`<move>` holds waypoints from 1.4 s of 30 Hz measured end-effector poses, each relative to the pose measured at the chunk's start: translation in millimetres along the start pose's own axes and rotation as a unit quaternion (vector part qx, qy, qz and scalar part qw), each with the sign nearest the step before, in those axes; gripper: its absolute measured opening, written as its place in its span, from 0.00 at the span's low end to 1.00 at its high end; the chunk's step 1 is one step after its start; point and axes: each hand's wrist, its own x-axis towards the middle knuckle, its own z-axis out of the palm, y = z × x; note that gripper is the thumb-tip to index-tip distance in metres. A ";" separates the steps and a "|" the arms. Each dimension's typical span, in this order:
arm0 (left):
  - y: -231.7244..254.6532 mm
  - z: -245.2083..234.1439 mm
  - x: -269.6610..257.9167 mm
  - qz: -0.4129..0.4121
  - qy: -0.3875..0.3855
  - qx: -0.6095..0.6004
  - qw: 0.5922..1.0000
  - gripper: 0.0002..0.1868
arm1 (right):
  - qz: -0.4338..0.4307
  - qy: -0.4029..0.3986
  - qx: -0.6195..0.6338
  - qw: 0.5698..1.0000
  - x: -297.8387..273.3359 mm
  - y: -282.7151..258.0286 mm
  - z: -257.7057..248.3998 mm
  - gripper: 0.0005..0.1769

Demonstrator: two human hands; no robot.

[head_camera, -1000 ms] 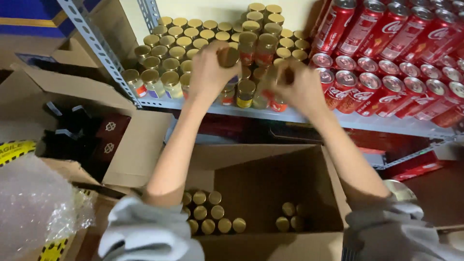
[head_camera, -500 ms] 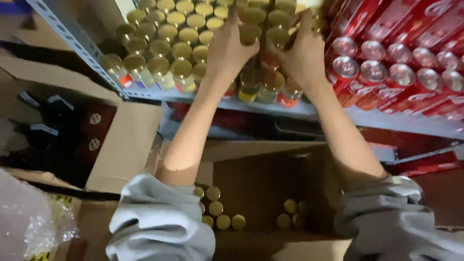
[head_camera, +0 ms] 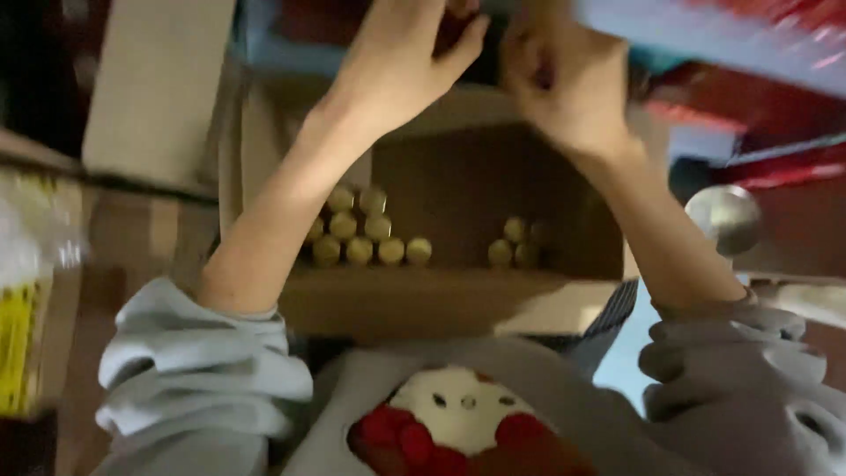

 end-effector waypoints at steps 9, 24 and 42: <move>-123.1 169.0 -223.8 -0.147 -0.276 0.229 0.922 0.09 | -0.160 -0.463 -0.021 0.872 -179.8 -39.2 188.8 0.28; -72.1 154.8 -227.3 -0.367 -0.230 0.315 0.844 0.16 | -0.001 -0.573 0.107 0.812 -210.1 -81.8 252.4 0.28; -10.0 -122.5 16.8 -0.138 0.066 0.121 0.981 0.25 | 0.015 -0.122 0.045 0.991 99.6 -78.0 -82.7 0.35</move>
